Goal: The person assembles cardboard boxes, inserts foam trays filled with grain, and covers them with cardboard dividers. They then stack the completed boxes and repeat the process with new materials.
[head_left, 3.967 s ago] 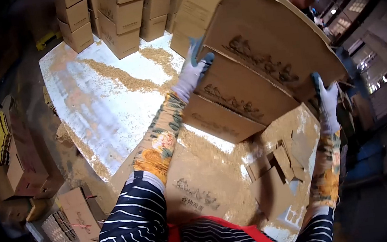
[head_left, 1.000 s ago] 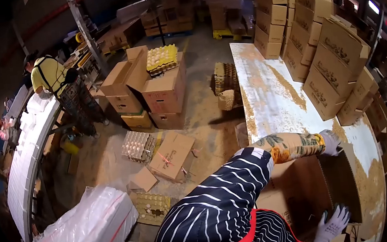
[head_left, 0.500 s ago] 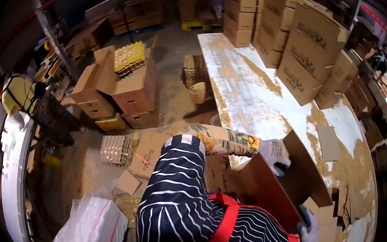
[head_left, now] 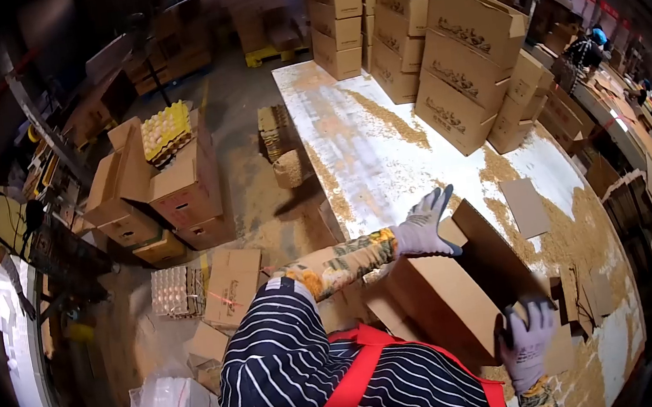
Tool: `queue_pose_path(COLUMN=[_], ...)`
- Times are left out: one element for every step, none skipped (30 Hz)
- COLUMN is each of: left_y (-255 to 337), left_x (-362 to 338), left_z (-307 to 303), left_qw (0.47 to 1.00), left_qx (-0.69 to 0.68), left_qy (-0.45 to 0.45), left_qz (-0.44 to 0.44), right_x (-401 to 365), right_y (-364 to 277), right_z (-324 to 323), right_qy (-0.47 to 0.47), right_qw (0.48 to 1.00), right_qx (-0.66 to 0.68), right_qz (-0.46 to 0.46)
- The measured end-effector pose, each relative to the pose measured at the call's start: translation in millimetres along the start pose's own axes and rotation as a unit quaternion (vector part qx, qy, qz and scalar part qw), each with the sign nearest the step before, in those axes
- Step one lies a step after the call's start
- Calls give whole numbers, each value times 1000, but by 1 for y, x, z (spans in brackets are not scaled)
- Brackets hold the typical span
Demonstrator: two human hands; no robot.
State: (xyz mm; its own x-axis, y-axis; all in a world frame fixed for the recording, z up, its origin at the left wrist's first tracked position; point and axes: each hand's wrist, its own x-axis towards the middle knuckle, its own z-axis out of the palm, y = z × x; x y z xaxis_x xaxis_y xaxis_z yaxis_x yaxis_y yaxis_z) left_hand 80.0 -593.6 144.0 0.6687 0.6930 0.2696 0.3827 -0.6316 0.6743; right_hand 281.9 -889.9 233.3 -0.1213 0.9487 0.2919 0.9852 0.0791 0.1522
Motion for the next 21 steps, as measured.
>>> queue_pose_path(left_y=[12,23,24,29,33,31,29,29,18,16,15,12,-11,-36,4,45,57,43,45,19,-6], left_x=[-1,-2,-3,-8,-9,-1,3,-2,-1,5,10,17,26,36,36,35,36,44,43,25,7], left_z=[-4,-10,-8,-11,-14,-19,-21,-11,1,-1,-3,-7,-11,-14,-28,-41,-36,-30,-36,-23,-9], left_qw=[1000,999,997,994,987,987,986,988,994,995,963,951,938,916,897,870,860,866,890,945,936], left_qx=[13,46,51,55,61,64,69,67,-4,-33,-61,-8,37,72,37,9,43,82,112,141,225], left_qy=[-16,-18,16,49,82,82,88,85,95,-22,-146,-235,-320,-392,-409,-409,-420,-433,-414,-288,-95], left_qz=[-2,13,49,84,121,125,120,112,48,-87,-219,-200,-129,-48,-161,-273,-286,-237,-159,59,252], right_x=[8,26,38,31,20,7,12,-3,-14,-13,-17,-25,-31,-36,-59,-82,-97,-111,-96,-81,-85], right_y=[12,25,35,42,44,44,25,7,-2,-2,0,0,1,5,21,36,41,46,29,12,15], right_z=[8,3,-1,13,24,22,-3,4,15,15,20,33,51,74,113,151,146,140,106,72,72], right_qy=[128,135,139,36,-64,-112,-165,-178,-187,-210,-215,-112,-4,39,36,49,43,37,114,185,231], right_qw=[988,985,975,985,974,988,973,971,971,965,963,967,957,818,689,528,547,566,555,540,558], right_qx=[-85,-79,-72,31,133,23,135,140,144,141,138,160,173,443,602,719,705,691,717,741,727], right_qz=[-9,73,159,166,172,102,92,70,49,69,89,161,234,363,402,450,449,449,406,353,327])
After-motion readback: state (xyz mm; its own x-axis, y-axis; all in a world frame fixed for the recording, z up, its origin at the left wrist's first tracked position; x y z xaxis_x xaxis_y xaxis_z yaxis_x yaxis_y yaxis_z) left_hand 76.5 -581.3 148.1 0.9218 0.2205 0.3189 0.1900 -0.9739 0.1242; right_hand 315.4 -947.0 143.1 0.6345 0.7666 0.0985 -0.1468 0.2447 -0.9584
